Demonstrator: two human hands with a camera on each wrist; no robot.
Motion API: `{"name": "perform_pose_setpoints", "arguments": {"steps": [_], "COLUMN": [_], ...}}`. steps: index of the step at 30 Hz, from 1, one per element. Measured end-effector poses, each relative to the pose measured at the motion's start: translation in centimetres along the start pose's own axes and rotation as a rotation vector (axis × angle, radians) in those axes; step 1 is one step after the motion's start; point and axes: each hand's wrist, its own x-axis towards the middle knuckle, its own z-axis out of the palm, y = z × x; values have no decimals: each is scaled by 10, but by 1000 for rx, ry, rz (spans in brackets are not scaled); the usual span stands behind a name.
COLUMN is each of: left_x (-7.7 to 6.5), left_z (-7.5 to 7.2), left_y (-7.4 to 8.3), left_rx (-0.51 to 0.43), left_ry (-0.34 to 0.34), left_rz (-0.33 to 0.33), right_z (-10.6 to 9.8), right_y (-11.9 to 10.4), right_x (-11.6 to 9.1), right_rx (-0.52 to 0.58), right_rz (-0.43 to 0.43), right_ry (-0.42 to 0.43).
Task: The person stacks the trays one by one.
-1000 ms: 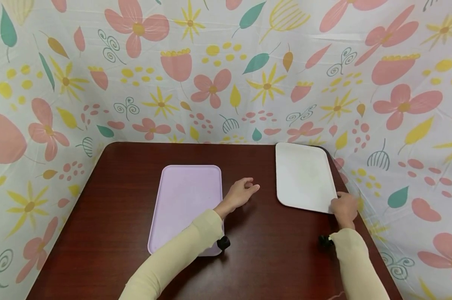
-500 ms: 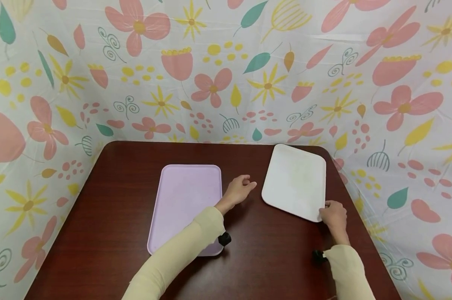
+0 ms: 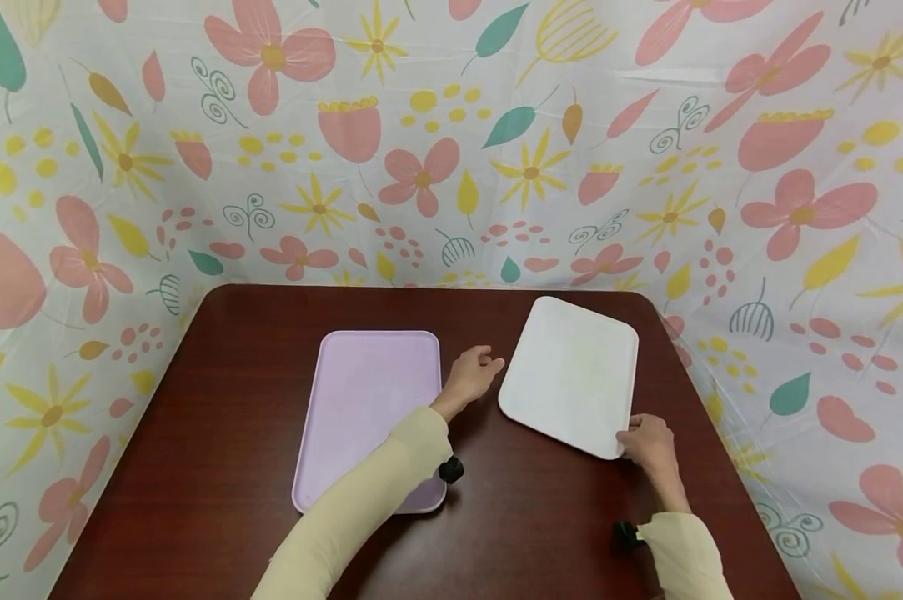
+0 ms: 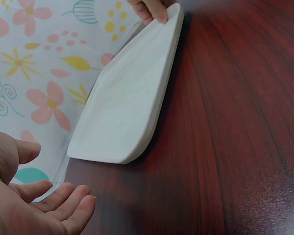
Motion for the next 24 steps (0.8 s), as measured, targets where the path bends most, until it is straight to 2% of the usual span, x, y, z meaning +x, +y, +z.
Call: {"name": "perform_pose_setpoints", "arguments": {"steps": [6, 12, 16, 24], "left_x": [5, 9, 11, 10], "left_z": [-1, 1, 2, 4], "left_y": [-2, -7, -9, -10], "left_rx": [6, 5, 6, -51], "left_ry": [12, 11, -7, -34], "left_rz": [-28, -48, -67, -95], "right_z": [-2, -13, -21, -33], "right_y": [-13, -23, -29, -38], "right_x": [-10, -19, -23, -30], "right_rx": [4, 5, 31, 114], "right_rz": [9, -47, -57, -73], "right_ry": [-82, -161, -222, -306]}}
